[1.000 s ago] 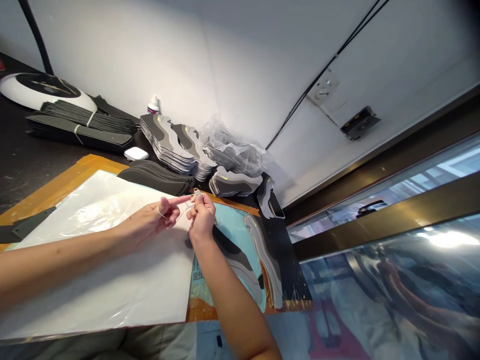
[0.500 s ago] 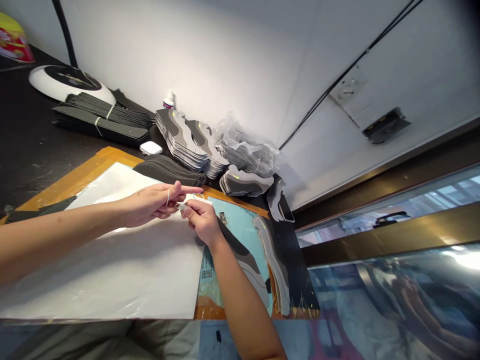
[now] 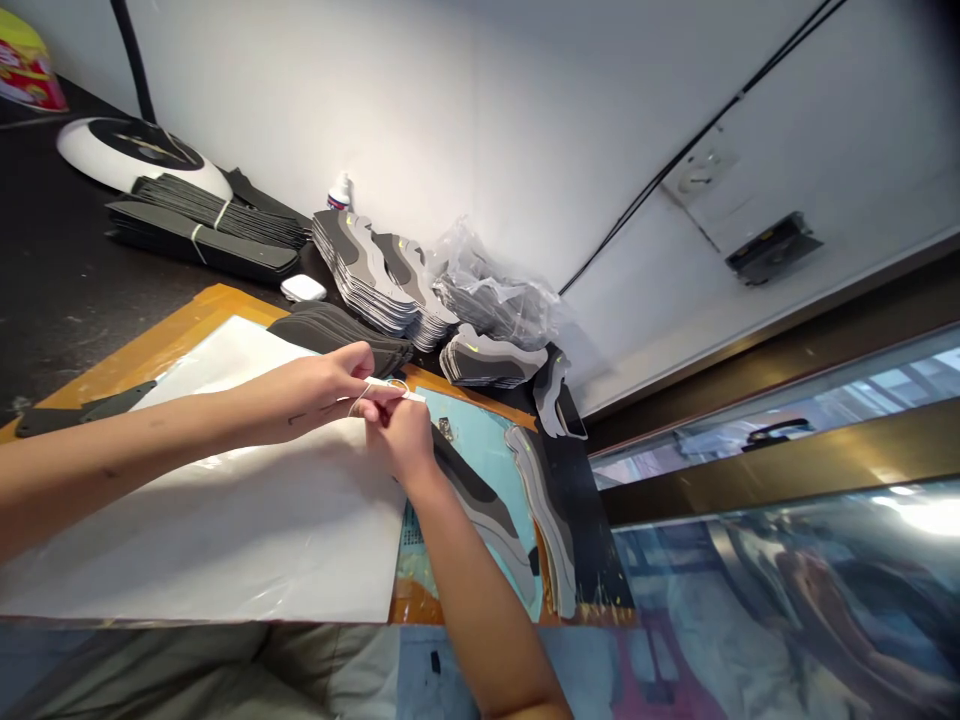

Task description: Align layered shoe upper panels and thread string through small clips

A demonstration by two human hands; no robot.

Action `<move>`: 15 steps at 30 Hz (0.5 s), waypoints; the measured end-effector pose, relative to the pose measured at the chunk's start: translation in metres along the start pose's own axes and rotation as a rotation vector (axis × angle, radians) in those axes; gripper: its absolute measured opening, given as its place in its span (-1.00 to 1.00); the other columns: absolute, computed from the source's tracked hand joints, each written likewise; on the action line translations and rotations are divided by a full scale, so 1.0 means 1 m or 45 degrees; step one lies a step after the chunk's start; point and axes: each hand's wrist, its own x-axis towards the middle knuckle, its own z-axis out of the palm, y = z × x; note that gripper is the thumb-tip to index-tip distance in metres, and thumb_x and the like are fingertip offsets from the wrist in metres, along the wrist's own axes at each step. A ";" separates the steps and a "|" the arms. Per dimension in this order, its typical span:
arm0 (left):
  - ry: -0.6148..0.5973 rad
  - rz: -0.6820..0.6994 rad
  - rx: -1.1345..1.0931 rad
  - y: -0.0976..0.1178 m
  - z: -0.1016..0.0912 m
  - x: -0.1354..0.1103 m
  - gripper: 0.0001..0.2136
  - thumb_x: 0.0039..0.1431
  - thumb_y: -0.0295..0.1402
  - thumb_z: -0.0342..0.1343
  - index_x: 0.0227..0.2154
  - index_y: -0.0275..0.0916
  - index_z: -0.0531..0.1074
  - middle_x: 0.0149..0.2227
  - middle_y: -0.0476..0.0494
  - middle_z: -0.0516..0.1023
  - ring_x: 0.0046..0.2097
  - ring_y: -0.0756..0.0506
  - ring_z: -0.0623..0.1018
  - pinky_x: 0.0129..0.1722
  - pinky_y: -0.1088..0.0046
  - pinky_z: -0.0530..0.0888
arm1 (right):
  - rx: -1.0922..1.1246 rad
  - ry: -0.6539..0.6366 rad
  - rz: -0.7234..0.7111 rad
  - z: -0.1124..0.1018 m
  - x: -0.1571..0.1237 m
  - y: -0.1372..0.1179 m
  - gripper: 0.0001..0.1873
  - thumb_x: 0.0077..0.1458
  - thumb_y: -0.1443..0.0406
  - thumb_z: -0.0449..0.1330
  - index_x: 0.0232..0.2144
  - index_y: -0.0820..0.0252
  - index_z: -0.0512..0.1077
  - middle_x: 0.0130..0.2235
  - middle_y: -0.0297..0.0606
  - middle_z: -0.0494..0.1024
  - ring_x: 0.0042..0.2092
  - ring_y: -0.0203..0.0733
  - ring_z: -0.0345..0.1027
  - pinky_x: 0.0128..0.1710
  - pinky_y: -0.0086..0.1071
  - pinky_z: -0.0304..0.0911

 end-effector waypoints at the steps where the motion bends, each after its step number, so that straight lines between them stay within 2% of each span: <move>1: -0.024 0.080 0.126 0.000 0.000 -0.001 -0.74 0.11 -0.10 0.35 -0.24 -0.14 0.71 -0.37 -0.09 0.24 -0.36 -0.06 0.26 -0.39 0.46 0.22 | -0.062 0.043 0.041 -0.002 0.001 0.001 -0.73 0.11 0.31 0.14 -0.62 0.13 0.32 -0.62 -0.40 0.28 -0.52 -0.28 0.03 -0.46 -0.38 -0.11; 3: -0.035 0.220 0.316 -0.001 0.005 -0.004 -0.67 0.22 -0.03 0.23 -0.25 -0.18 0.70 -0.39 -0.06 0.22 -0.39 -0.03 0.24 -0.41 0.46 0.19 | -0.146 0.148 0.110 -0.006 0.003 0.003 -0.77 0.09 0.36 0.12 -0.59 0.13 0.30 -0.60 -0.42 0.28 -0.51 -0.28 0.02 -0.46 -0.38 -0.13; 4: -0.027 0.230 0.333 -0.002 0.009 -0.006 -0.62 0.26 0.01 0.17 -0.23 -0.20 0.70 -0.40 -0.04 0.20 -0.40 -0.02 0.23 -0.43 0.47 0.18 | -0.160 0.202 0.132 -0.008 0.004 0.005 -0.77 0.10 0.36 0.10 -0.59 0.13 0.28 -0.60 -0.43 0.28 -0.50 -0.28 0.03 -0.45 -0.38 -0.13; 5: -0.011 0.177 0.271 -0.002 0.014 -0.008 -0.57 0.29 0.04 0.12 -0.20 -0.21 0.68 -0.41 -0.02 0.19 -0.41 -0.01 0.22 -0.44 0.48 0.18 | -0.153 0.253 0.142 -0.011 0.005 0.007 -0.75 0.12 0.35 0.08 -0.59 0.12 0.25 -0.59 -0.43 0.27 -0.50 -0.29 0.03 -0.45 -0.38 -0.13; 7: 0.018 -0.061 0.007 -0.003 0.026 -0.014 -0.49 0.34 0.08 0.03 -0.09 -0.26 0.63 -0.44 0.02 0.13 -0.42 0.00 0.19 -0.47 0.50 0.18 | -0.084 0.363 0.138 -0.014 0.005 0.010 -0.69 0.18 0.30 0.04 -0.61 0.12 0.18 -0.59 -0.43 0.25 -0.50 -0.30 0.05 -0.44 -0.38 -0.11; 10: 0.131 -0.346 -0.522 -0.001 0.043 -0.017 -0.34 0.26 0.22 -0.01 -0.03 -0.36 0.54 -0.49 0.10 -0.06 -0.48 0.02 -0.03 -0.59 0.53 0.02 | 0.117 0.522 0.105 -0.013 0.003 0.011 -0.64 0.24 0.21 0.00 -0.60 0.11 0.11 -0.59 -0.44 0.22 -0.50 -0.31 0.06 -0.45 -0.39 -0.08; 11: 0.166 -0.402 -0.658 -0.001 0.046 -0.017 -0.32 0.21 0.26 0.01 -0.07 -0.35 0.52 -0.49 0.12 -0.10 -0.48 0.02 -0.09 -0.61 0.53 -0.04 | 0.210 0.561 0.103 -0.012 0.003 0.010 -0.64 0.24 0.18 0.00 -0.59 0.10 0.11 -0.59 -0.44 0.21 -0.50 -0.31 0.07 -0.45 -0.40 -0.06; 13: 0.187 -0.481 -0.843 0.000 0.050 -0.014 -0.38 0.10 0.29 0.10 -0.31 -0.29 0.46 -0.49 0.13 -0.11 -0.48 0.04 -0.16 -0.65 0.55 -0.11 | 0.459 0.595 0.144 -0.005 0.002 0.006 -0.64 0.23 0.15 0.01 -0.58 0.10 0.15 -0.58 -0.45 0.21 -0.51 -0.32 0.09 -0.49 -0.42 -0.03; 15: 0.119 -0.515 -0.945 0.000 0.052 -0.012 -0.39 0.04 0.28 0.19 -0.54 -0.23 0.22 -0.51 0.13 -0.09 -0.48 0.05 -0.19 -0.68 0.57 -0.15 | 0.765 0.579 0.239 0.003 0.003 0.002 -0.66 0.22 0.12 0.03 -0.56 0.10 0.20 -0.55 -0.45 0.24 -0.55 -0.35 0.10 -0.55 -0.44 0.01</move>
